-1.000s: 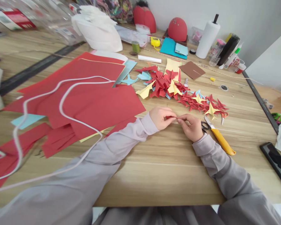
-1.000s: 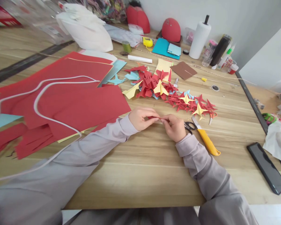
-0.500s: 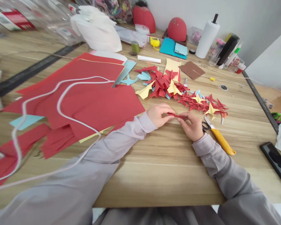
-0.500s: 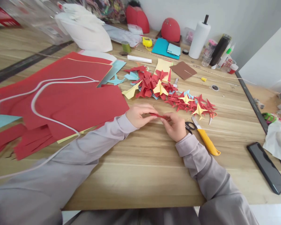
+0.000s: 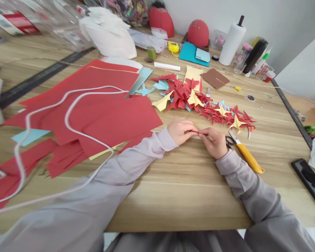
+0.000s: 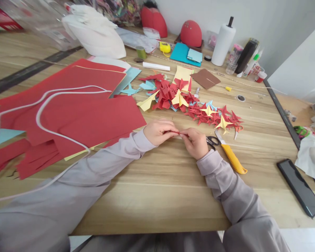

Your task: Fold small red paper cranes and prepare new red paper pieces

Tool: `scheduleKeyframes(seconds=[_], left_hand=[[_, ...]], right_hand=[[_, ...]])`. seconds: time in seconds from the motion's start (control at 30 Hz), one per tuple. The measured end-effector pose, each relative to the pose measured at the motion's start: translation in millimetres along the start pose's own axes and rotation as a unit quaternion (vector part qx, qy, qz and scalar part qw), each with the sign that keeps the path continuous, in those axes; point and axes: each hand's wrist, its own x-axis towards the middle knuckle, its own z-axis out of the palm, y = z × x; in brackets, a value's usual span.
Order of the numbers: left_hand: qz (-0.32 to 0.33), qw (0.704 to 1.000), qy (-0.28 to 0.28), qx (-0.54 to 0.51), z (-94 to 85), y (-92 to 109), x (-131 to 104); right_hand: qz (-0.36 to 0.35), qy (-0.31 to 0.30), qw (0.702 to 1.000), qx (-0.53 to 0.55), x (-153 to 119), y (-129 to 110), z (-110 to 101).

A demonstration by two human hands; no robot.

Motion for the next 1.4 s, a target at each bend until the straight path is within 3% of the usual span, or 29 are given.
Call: scheduleKeyframes(seconds=[0.13, 0.3, 0.4, 0.77, 1.07, 1.4], left_hand=[[-0.026, 0.999, -0.003, -0.032, -1.2, 3.0, 0.5], [-0.148, 0.979, 0.040, -0.131, -4.0, 10.0, 0.6], [-0.176, 0.968, 0.052, -0.172, -4.8, 11.0, 0.9], [-0.139, 0.965, 0.061, -0.215, -2.3, 8.8, 1.2], [-0.155, 0.959, 0.046, -0.232, -6.2, 13.7, 2.1], [-0.146, 0.974, 0.021, -0.173, -5.7, 14.2, 1.6]], right_hand=[[0.006, -0.003, 1.000, 0.003, -0.2, -0.9, -0.8], [0.004, 0.019, 1.000, -0.003, 0.1, -1.5, -1.0], [-0.002, 0.021, 1.000, -0.005, 0.5, -1.8, -1.1], [0.000, 0.023, 1.000, 0.009, -0.3, -0.6, -0.2], [0.019, 0.027, 0.999, 0.007, 1.0, -4.4, -1.3], [0.023, 0.012, 0.999, 0.020, 0.5, -3.0, -1.5]])
